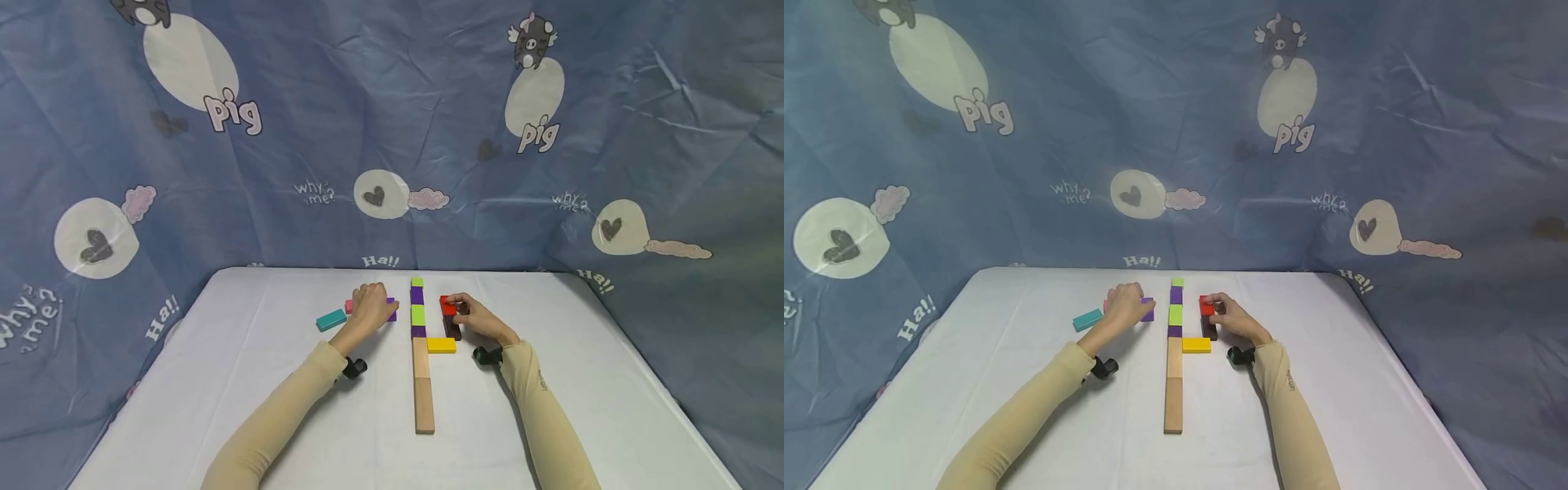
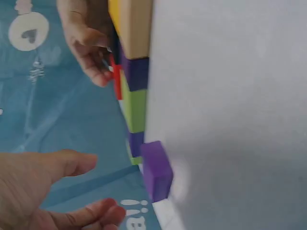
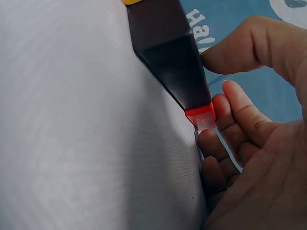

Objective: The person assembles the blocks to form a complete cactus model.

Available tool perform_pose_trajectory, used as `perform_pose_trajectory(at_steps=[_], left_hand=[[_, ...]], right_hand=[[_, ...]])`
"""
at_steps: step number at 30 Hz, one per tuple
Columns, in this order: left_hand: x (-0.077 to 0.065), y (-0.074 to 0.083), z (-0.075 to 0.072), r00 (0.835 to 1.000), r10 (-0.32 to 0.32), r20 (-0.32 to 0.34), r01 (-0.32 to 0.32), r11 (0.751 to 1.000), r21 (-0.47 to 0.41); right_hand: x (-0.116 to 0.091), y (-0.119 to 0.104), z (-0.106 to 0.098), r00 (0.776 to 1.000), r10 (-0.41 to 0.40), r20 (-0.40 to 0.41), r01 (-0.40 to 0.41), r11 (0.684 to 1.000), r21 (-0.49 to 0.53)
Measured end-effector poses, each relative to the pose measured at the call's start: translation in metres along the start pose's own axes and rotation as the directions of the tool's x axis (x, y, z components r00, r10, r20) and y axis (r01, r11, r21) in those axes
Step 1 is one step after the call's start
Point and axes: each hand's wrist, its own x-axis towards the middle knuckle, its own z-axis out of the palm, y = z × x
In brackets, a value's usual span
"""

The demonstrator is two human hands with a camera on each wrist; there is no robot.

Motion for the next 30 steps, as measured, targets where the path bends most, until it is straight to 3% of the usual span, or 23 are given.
perform_pose_trajectory(at_steps=[6,18,22,27,30], left_hand=[[0.003,-0.008,0.008,0.995,-0.082,0.059,0.079,0.995,0.052],[0.007,-0.016,0.019,0.994,-0.085,0.074,0.084,0.996,0.023],[0.013,-0.022,0.015,0.988,0.01,0.155,-0.018,0.999,0.05],[0.017,-0.033,0.002,0.927,0.173,0.333,-0.186,0.982,0.009],[0.016,-0.035,-0.002,0.915,0.197,0.352,-0.205,0.979,-0.016]], right_hand=[[0.0,-0.003,0.001,1.0,-0.007,0.008,0.006,1.0,0.015],[0.0,-0.004,0.004,1.0,-0.005,0.009,0.005,1.0,-0.004],[-0.002,-0.005,0.005,1.0,-0.008,0.012,0.008,1.0,0.009],[-0.001,-0.003,0.002,1.0,0.006,0.017,-0.006,1.0,0.017],[0.0,-0.002,0.001,1.0,0.019,0.007,-0.019,1.0,0.008]])
